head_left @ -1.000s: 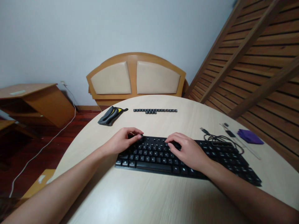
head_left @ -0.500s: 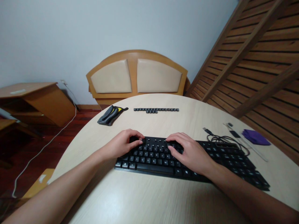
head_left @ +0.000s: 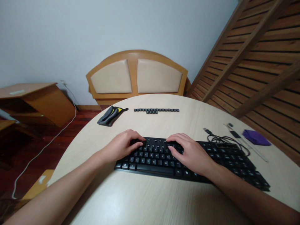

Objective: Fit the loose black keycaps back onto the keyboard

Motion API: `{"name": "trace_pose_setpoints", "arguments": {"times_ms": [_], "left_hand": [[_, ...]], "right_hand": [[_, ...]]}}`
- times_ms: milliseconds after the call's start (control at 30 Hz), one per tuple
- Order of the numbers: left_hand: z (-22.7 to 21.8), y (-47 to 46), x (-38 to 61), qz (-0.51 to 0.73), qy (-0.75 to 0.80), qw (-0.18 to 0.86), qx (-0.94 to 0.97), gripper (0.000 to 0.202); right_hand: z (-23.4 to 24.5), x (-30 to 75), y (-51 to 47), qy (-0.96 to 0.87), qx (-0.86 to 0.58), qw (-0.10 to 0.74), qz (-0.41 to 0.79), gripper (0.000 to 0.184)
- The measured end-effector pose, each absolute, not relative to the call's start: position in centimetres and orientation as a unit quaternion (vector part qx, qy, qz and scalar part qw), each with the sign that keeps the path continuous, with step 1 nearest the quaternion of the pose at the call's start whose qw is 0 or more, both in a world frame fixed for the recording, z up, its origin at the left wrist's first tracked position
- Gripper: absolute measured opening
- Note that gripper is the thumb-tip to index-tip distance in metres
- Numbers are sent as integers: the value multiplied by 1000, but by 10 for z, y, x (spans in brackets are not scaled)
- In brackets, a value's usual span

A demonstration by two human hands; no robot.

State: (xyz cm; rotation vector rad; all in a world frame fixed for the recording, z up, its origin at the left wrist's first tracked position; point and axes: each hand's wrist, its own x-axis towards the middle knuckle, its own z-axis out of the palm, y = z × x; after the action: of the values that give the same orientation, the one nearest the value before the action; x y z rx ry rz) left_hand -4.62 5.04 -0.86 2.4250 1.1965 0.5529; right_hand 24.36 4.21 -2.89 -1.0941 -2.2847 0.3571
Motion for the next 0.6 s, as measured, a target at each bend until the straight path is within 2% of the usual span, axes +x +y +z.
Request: {"name": "trace_pose_setpoints", "arguments": {"times_ms": [200,600], "left_hand": [[-6,45,-43,179,415,139,881,23],[-7,43,-41,167,418,114,885,28]], "right_hand": [[-29,244,42,-855,-412,285,133,14],[-29,243,42,-854,-412,286,136,14]]}}
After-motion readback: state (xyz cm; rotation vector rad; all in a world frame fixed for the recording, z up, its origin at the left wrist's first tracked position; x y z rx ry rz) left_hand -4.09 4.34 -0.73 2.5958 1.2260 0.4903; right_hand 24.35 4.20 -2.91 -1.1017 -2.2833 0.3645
